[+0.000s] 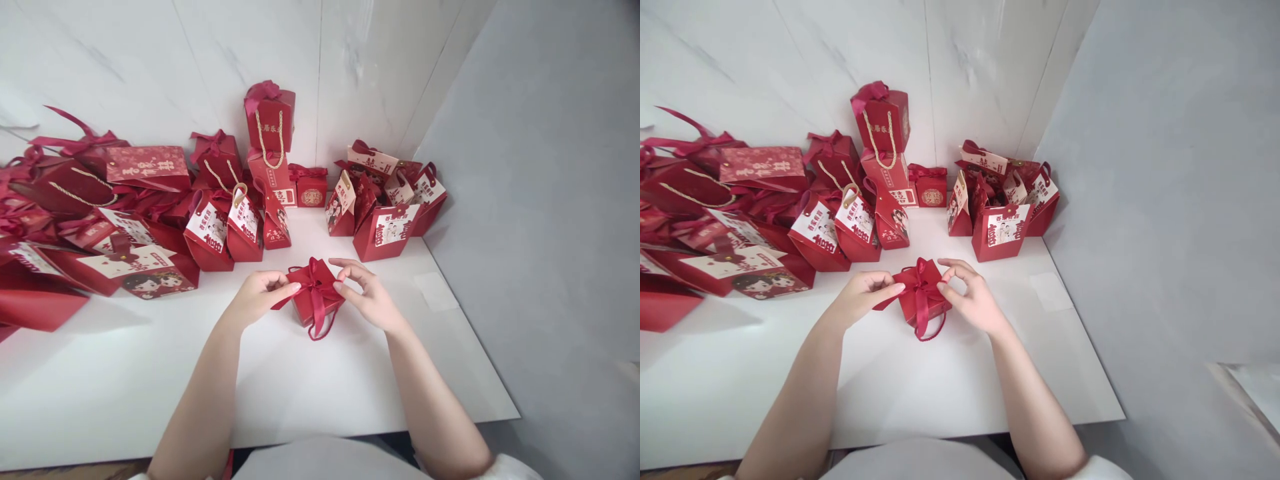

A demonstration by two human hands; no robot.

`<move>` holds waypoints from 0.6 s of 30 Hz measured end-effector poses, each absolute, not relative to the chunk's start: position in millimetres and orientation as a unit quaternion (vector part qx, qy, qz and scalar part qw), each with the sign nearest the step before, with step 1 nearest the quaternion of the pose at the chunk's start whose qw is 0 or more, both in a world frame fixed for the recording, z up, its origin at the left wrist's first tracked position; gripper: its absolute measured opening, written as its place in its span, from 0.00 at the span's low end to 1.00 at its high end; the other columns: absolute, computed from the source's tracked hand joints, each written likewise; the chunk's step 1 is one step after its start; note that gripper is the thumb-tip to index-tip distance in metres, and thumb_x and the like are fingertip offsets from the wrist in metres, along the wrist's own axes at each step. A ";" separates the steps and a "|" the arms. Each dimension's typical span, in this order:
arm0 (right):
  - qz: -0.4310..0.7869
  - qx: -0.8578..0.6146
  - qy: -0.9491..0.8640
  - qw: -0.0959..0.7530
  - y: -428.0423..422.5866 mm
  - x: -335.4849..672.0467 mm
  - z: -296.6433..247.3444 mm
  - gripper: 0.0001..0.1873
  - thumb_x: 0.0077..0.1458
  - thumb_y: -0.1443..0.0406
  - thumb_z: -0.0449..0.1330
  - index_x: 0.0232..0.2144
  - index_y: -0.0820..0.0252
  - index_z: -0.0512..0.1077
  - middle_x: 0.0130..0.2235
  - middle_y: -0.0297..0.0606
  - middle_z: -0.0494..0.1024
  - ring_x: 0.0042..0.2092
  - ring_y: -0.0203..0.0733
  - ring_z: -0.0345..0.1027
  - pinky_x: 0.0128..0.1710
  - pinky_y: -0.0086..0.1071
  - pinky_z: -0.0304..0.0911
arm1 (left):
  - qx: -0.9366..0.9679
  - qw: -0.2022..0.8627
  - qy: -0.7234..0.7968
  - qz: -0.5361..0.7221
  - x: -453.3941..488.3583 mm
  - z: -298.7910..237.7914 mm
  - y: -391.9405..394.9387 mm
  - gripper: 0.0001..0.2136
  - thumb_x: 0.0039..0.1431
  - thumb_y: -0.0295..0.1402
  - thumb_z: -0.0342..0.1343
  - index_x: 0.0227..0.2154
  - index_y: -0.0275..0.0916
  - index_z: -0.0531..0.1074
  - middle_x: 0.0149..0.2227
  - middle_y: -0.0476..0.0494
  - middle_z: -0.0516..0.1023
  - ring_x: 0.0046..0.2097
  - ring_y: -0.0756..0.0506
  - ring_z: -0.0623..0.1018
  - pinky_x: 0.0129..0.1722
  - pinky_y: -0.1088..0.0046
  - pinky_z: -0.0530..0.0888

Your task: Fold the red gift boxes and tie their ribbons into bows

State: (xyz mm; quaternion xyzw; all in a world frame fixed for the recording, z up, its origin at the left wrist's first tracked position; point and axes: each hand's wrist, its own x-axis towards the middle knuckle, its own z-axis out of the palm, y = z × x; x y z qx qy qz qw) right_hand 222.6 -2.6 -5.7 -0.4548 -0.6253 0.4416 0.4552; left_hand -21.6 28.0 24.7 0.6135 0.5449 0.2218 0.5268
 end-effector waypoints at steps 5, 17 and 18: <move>0.531 -0.469 -0.508 0.490 4.0 219.7 -18.9 0.12 0.59 0.55 0.61 0.32 0.57 0.69 0.53 0.43 0.75 0.49 0.46 0.71 0.47 0.40 0.66 | 0.591 0.574 0.532 0.197 -21.3 27.8 26.6 0.18 0.55 0.46 0.62 0.21 0.37 0.67 0.19 0.53 0.63 0.22 0.53 0.62 0.22 0.77 0.57; 0.474 -0.498 -0.508 0.519 2.7 204.0 -22.4 0.13 0.59 0.53 0.60 0.33 0.56 0.70 0.37 0.37 0.77 0.35 0.40 0.71 0.32 0.32 0.66 | 0.640 0.478 0.591 0.107 -34.1 33.4 25.2 0.22 0.55 0.54 0.56 0.20 0.39 0.69 0.21 0.48 0.70 0.23 0.49 0.67 0.24 0.72 0.60; 0.471 -0.500 -0.506 0.522 2.6 203.1 -22.7 0.13 0.60 0.53 0.60 0.34 0.56 0.70 0.36 0.37 0.77 0.34 0.40 0.71 0.32 0.31 0.66 | 0.636 0.439 0.617 0.147 -33.6 31.5 26.2 0.23 0.57 0.55 0.53 0.22 0.39 0.69 0.22 0.48 0.71 0.25 0.48 0.69 0.26 0.72 0.62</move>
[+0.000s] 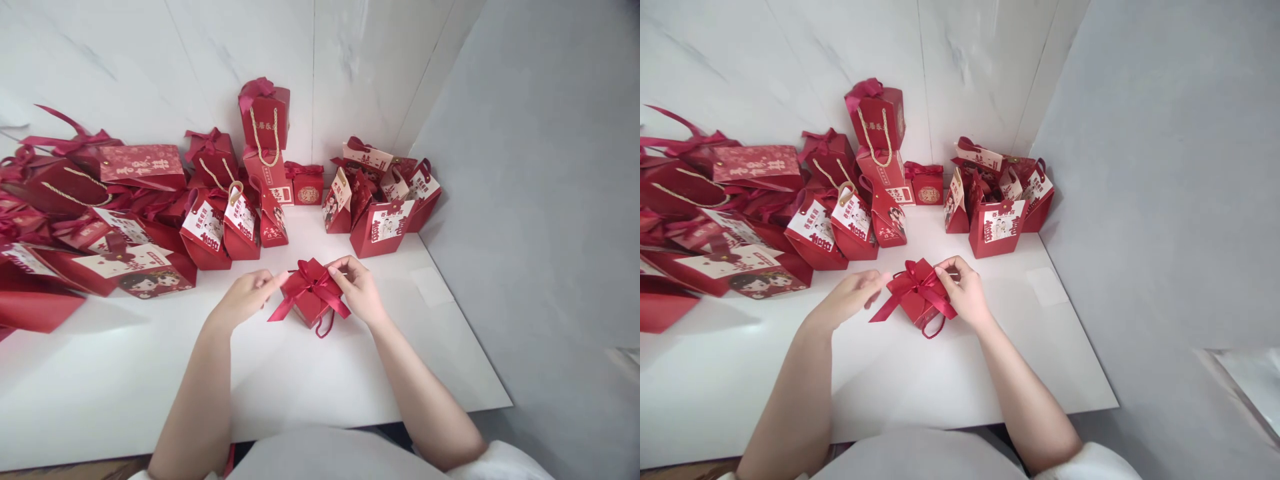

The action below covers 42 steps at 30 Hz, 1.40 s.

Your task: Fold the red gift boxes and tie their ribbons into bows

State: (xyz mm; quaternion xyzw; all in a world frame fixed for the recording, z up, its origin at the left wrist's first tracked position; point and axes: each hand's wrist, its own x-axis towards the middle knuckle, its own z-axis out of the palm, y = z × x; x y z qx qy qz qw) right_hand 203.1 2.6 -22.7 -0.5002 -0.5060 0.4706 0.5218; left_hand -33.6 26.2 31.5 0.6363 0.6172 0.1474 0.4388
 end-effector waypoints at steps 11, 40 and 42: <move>0.522 -0.410 -0.602 0.443 -0.4 215.7 -13.9 0.15 0.61 0.61 0.58 0.50 0.52 0.66 0.53 0.39 0.73 0.55 0.45 0.67 0.54 0.41 0.64 | 0.580 0.551 0.482 0.358 13.2 7.9 21.0 0.17 0.59 0.39 0.57 0.51 0.44 0.72 0.53 0.42 0.76 0.50 0.40 0.77 0.48 0.66 0.73; 0.484 -0.457 -0.584 0.464 -7.0 199.1 -13.3 0.13 0.64 0.56 0.53 0.47 0.53 0.71 0.49 0.37 0.77 0.48 0.43 0.72 0.46 0.35 0.67 | 0.678 0.414 0.465 0.391 6.9 16.4 18.7 0.02 0.55 0.27 0.54 0.30 0.39 0.70 0.42 0.43 0.77 0.47 0.44 0.77 0.48 0.67 0.72; 0.471 -0.467 -0.588 0.463 -7.6 199.7 -12.8 0.14 0.65 0.55 0.52 0.46 0.53 0.71 0.48 0.37 0.78 0.47 0.43 0.72 0.47 0.35 0.66 | 0.712 0.385 0.452 0.375 2.8 17.3 19.1 0.07 0.52 0.23 0.52 0.33 0.40 0.71 0.41 0.44 0.77 0.46 0.45 0.76 0.46 0.68 0.71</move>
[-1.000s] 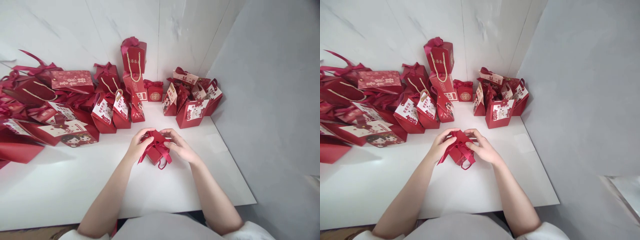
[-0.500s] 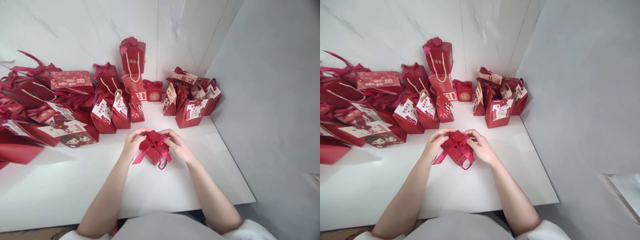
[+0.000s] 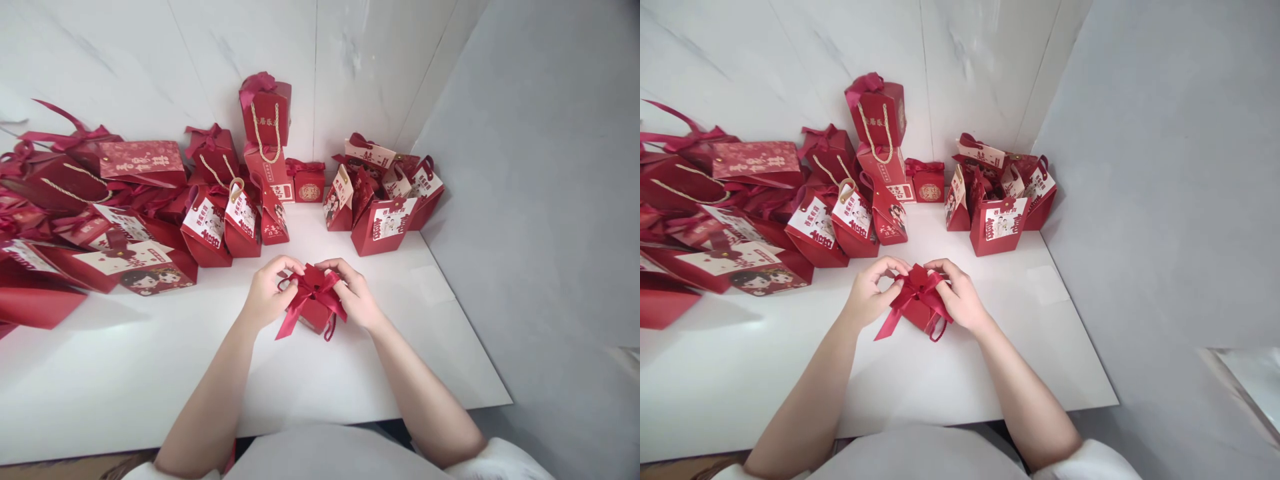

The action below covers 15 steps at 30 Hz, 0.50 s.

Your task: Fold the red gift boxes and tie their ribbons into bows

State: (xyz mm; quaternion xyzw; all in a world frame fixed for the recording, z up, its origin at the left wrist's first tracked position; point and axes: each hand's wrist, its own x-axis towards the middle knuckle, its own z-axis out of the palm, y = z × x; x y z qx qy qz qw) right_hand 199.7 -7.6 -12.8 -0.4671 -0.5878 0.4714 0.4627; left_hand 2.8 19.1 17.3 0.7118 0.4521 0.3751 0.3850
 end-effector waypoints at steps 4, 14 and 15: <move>0.449 -0.473 -0.603 0.459 -7.7 200.2 -11.9 0.14 0.67 0.55 0.50 0.46 0.52 0.71 0.46 0.36 0.78 0.47 0.43 0.72 0.50 0.35 0.64 | 0.715 0.389 0.450 0.368 -1.9 16.0 20.1 0.12 0.50 0.21 0.51 0.37 0.40 0.71 0.43 0.44 0.76 0.40 0.48 0.76 0.37 0.73 0.70; 0.438 -0.488 -0.598 0.461 -9.6 196.9 -11.2 0.15 0.67 0.54 0.50 0.46 0.53 0.71 0.46 0.37 0.78 0.46 0.44 0.72 0.49 0.36 0.64 | 0.695 0.297 0.525 0.392 18.0 15.2 9.8 0.03 0.58 0.33 0.57 0.30 0.41 0.74 0.30 0.48 0.75 0.33 0.48 0.72 0.34 0.73 0.69; 0.436 -0.492 -0.593 0.465 -9.6 196.8 -11.4 0.15 0.67 0.54 0.50 0.46 0.53 0.72 0.46 0.37 0.77 0.45 0.44 0.72 0.48 0.36 0.65 | 0.691 0.295 0.529 0.394 18.1 15.1 9.6 0.07 0.58 0.33 0.57 0.25 0.40 0.72 0.28 0.47 0.73 0.33 0.47 0.72 0.33 0.73 0.68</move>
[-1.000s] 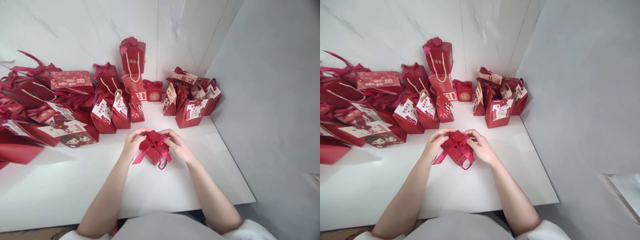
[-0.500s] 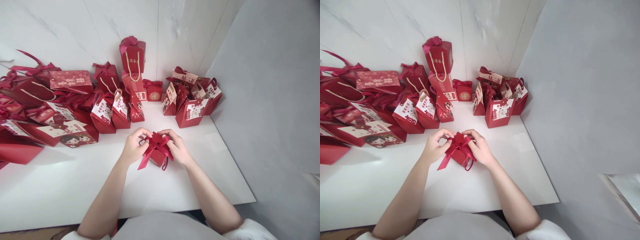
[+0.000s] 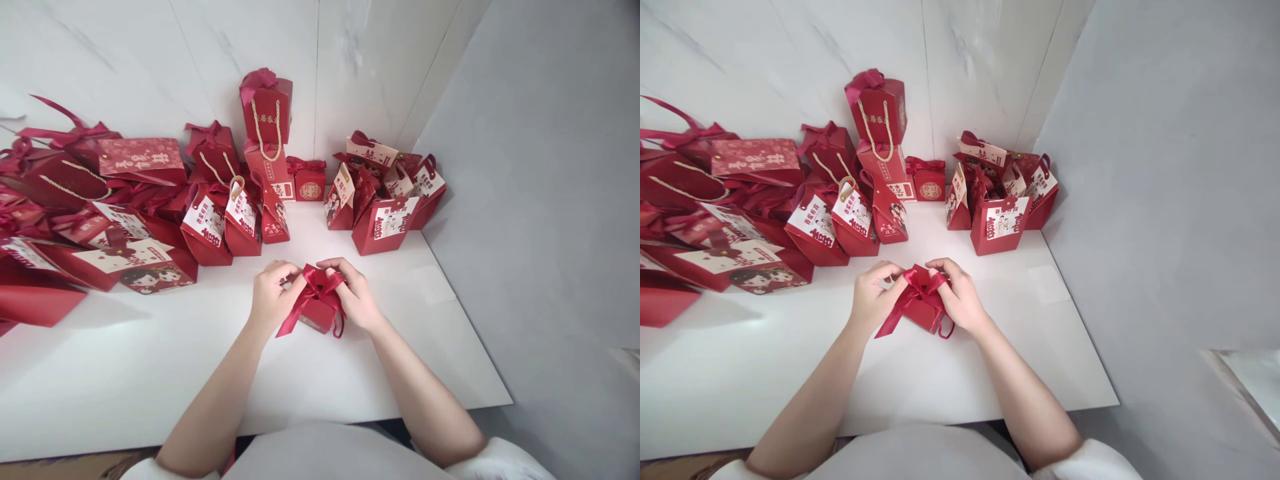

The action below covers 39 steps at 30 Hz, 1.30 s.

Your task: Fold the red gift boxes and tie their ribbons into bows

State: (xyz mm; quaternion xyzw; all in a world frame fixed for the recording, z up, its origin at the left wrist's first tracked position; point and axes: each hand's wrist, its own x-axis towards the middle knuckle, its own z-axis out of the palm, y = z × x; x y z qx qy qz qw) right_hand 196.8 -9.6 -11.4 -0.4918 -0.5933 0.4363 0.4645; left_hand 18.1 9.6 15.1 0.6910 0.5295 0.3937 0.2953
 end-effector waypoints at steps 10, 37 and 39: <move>0.420 -0.507 -0.568 0.494 -6.5 196.0 -11.7 0.15 0.64 0.53 0.53 0.42 0.54 0.73 0.43 0.36 0.78 0.39 0.42 0.72 0.42 0.34 0.67 | 0.721 0.315 0.508 0.350 17.8 16.8 12.5 0.04 0.55 0.31 0.55 0.26 0.40 0.67 0.30 0.49 0.70 0.35 0.47 0.71 0.40 0.71 0.68; 0.460 -0.527 -0.464 0.543 -0.4 196.4 -23.4 0.13 0.58 0.54 0.61 0.38 0.56 0.72 0.39 0.36 0.78 0.37 0.40 0.72 0.35 0.31 0.66 | 0.597 0.543 0.452 0.380 8.2 -1.7 27.2 0.11 0.56 0.38 0.55 0.31 0.37 0.79 0.46 0.39 0.74 0.50 0.39 0.75 0.51 0.63 0.72; 0.468 -0.523 -0.465 0.540 -1.0 195.3 -22.8 0.11 0.58 0.55 0.61 0.36 0.56 0.72 0.36 0.34 0.77 0.33 0.38 0.71 0.31 0.29 0.65 | 0.632 0.521 0.445 0.362 6.8 5.1 25.0 0.12 0.56 0.38 0.53 0.29 0.37 0.78 0.49 0.38 0.74 0.54 0.37 0.73 0.56 0.60 0.69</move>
